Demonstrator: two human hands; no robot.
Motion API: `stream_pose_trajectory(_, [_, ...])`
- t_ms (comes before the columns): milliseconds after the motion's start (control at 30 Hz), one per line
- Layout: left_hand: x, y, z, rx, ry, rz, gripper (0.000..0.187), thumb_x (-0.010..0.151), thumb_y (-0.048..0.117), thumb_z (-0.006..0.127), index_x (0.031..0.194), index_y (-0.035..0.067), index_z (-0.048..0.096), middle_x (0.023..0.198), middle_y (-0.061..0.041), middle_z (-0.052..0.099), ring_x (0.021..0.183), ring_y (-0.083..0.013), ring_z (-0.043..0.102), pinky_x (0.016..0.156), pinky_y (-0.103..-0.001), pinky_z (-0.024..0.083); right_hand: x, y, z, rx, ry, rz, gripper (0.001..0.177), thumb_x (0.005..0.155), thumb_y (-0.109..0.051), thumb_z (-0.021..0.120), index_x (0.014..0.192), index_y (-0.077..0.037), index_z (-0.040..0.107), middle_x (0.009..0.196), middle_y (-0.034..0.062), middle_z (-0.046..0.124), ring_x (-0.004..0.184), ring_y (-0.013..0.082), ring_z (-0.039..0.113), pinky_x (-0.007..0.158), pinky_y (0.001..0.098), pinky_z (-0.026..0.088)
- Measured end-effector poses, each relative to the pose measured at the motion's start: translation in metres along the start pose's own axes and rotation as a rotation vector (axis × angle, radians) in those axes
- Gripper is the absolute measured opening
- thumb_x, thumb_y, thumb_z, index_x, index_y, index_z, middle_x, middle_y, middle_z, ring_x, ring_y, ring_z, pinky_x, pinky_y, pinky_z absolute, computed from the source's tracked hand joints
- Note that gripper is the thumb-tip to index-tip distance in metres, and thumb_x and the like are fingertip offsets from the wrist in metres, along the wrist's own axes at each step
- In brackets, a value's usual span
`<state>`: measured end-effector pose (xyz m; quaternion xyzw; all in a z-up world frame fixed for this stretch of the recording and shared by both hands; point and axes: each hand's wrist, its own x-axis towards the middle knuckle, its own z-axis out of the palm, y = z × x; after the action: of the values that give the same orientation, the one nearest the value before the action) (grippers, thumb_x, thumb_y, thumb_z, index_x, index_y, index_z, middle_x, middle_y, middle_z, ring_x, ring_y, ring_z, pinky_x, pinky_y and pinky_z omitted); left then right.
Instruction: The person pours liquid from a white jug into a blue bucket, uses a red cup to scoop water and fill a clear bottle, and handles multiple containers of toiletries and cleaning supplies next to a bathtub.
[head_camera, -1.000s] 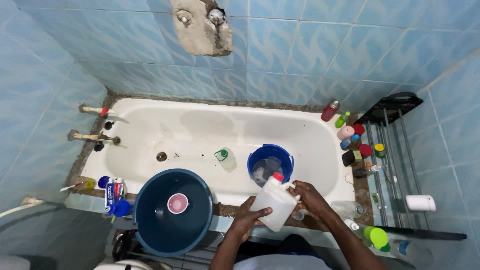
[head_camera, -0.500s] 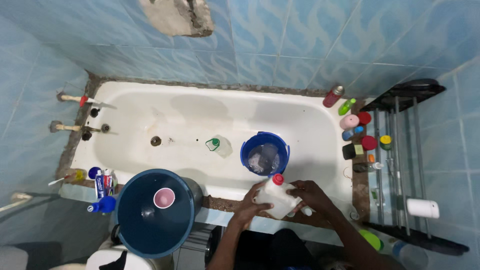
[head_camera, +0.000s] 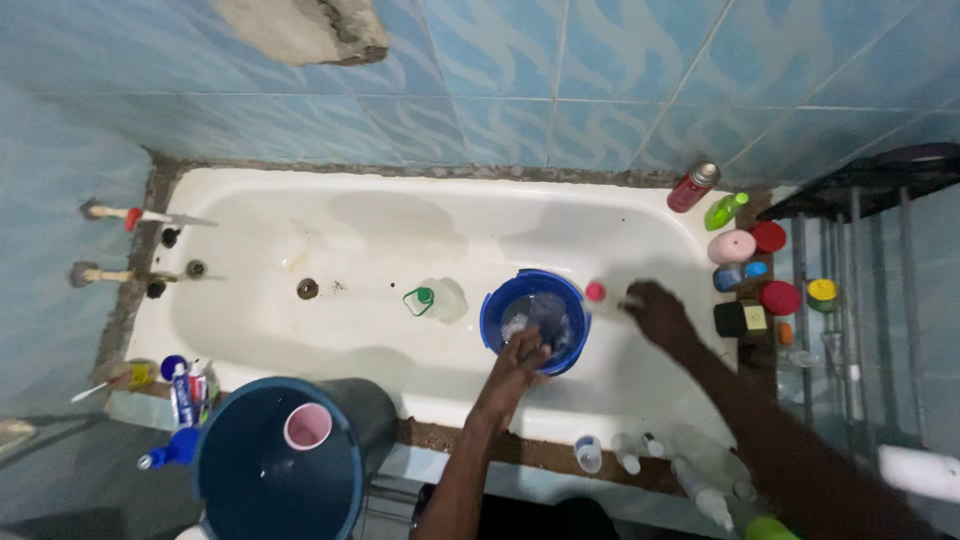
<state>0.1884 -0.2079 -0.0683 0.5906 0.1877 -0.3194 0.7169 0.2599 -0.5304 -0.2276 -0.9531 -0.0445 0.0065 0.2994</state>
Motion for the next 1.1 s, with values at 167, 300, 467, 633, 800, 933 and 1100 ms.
stream_pose_trajectory(167, [0.053, 0.037, 0.010, 0.041, -0.031, 0.120, 0.067, 0.094, 0.032, 0.064, 0.153, 0.010, 0.038, 0.154, -0.015, 0.050, 0.136, -0.0241, 0.053, 0.101, -0.042, 0.052, 0.102, 0.045, -0.005, -0.126, 0.092, -0.139, 0.038, 0.090, -0.025, 0.072, 0.122, -0.004, 0.069, 0.122, 0.0203, 0.067, 0.112, 0.0394, 0.064, 0.094, 0.0500, 0.052])
stream_pose_trajectory(300, [0.085, 0.048, 0.017, -0.019, -0.053, 0.131, 0.068, 0.094, 0.033, 0.065, 0.152, 0.010, 0.038, 0.151, -0.015, 0.051, 0.135, -0.0244, 0.053, 0.101, -0.043, 0.052, 0.169, 0.059, -0.022, -0.165, 0.129, -0.185, 0.035, 0.095, -0.018, 0.069, 0.126, -0.002, 0.066, 0.115, 0.0241, 0.067, 0.110, 0.0439, 0.062, 0.096, 0.0532, 0.050])
stream_pose_trajectory(467, [0.103, 0.056, 0.028, -0.041, -0.072, 0.140, 0.065, 0.097, 0.033, 0.062, 0.152, 0.008, 0.040, 0.145, -0.019, 0.052, 0.133, -0.0286, 0.056, 0.104, -0.042, 0.051, 0.213, 0.065, -0.026, -0.144, 0.112, -0.077, 0.021, 0.093, -0.008, 0.065, 0.114, -0.002, 0.067, 0.108, 0.0273, 0.066, 0.106, 0.0468, 0.062, 0.090, 0.0563, 0.050])
stream_pose_trajectory(633, [0.110, 0.058, 0.044, -0.036, -0.080, 0.113, 0.062, 0.096, 0.026, 0.059, 0.152, 0.008, 0.040, 0.149, -0.017, 0.051, 0.135, -0.0298, 0.055, 0.106, -0.042, 0.051, 0.213, 0.069, -0.004, -0.153, 0.279, 0.014, 0.020, 0.091, -0.003, 0.065, 0.111, -0.004, 0.068, 0.099, 0.0275, 0.067, 0.097, 0.0474, 0.064, 0.084, 0.0564, 0.051])
stream_pose_trajectory(800, [0.112, 0.054, 0.049, -0.049, -0.111, 0.068, 0.062, 0.095, 0.023, 0.059, 0.152, 0.010, 0.039, 0.151, -0.017, 0.049, 0.136, -0.0291, 0.054, 0.108, -0.042, 0.049, 0.220, 0.065, 0.022, 0.113, 0.533, 0.126, 0.020, 0.093, 0.003, 0.064, 0.112, -0.003, 0.059, 0.097, 0.0248, 0.068, 0.096, 0.0474, 0.066, 0.079, 0.0552, 0.049])
stream_pose_trajectory(933, [0.107, 0.053, 0.044, -0.032, -0.089, 0.012, 0.065, 0.095, 0.031, 0.061, 0.153, 0.012, 0.038, 0.151, -0.018, 0.047, 0.137, -0.0303, 0.053, 0.109, -0.043, 0.048, 0.227, 0.068, 0.026, 0.127, 0.577, 0.151, 0.024, 0.091, 0.003, 0.063, 0.113, -0.004, 0.057, 0.097, 0.0245, 0.067, 0.090, 0.0459, 0.067, 0.077, 0.0528, 0.052])
stream_pose_trajectory(1100, [0.103, 0.051, 0.037, 0.015, -0.069, -0.017, 0.069, 0.094, 0.041, 0.061, 0.153, 0.015, 0.038, 0.151, -0.017, 0.048, 0.140, -0.0283, 0.052, 0.112, -0.043, 0.047, 0.228, 0.069, 0.029, 0.104, 0.680, 0.306, 0.026, 0.086, 0.008, 0.060, 0.108, -0.005, 0.057, 0.093, 0.0206, 0.070, 0.092, 0.0451, 0.069, 0.079, 0.0535, 0.052])
